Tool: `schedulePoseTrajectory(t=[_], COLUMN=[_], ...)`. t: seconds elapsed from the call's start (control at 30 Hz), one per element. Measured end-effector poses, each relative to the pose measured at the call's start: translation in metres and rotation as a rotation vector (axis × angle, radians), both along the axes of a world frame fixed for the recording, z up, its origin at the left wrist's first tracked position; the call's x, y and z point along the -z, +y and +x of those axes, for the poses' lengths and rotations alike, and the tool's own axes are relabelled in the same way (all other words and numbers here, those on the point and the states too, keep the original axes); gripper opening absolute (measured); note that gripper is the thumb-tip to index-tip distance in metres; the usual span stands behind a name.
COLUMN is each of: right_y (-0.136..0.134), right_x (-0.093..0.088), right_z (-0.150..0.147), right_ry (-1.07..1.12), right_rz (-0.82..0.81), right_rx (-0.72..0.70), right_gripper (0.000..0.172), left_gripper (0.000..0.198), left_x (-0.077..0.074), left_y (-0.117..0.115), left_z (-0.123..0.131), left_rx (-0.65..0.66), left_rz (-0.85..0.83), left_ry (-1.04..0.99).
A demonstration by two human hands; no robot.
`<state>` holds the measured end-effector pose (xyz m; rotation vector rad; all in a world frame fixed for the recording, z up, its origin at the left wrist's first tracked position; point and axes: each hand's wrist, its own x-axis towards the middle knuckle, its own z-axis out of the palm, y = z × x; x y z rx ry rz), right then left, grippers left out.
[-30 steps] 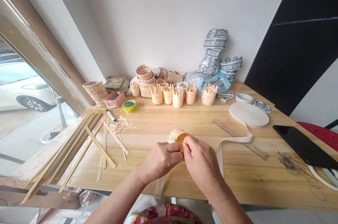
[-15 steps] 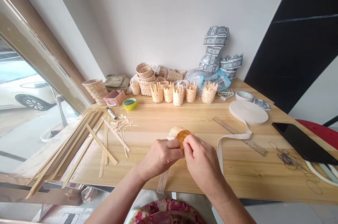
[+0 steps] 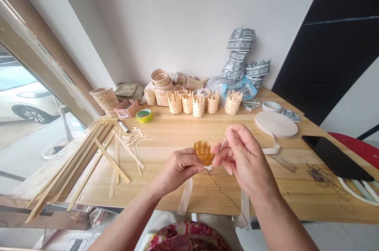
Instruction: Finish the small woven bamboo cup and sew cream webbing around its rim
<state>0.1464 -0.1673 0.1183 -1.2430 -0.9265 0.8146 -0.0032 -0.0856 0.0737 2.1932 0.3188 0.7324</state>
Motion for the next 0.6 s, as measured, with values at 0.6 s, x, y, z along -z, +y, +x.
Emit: schedulePoseTrajectory(t=[0.6], right_y=[0.037], right_x=[-0.021], right_z=[0.074], right_ry=[0.086], right_rz=[0.174], right_rx=[0.083], right_gripper=[0.012], left_gripper=[0.029], left_x=[-0.024], left_y=[0.003], left_z=[-0.005], left_rx=[-0.040], left_rz=[-0.834], left_ry=[-0.094])
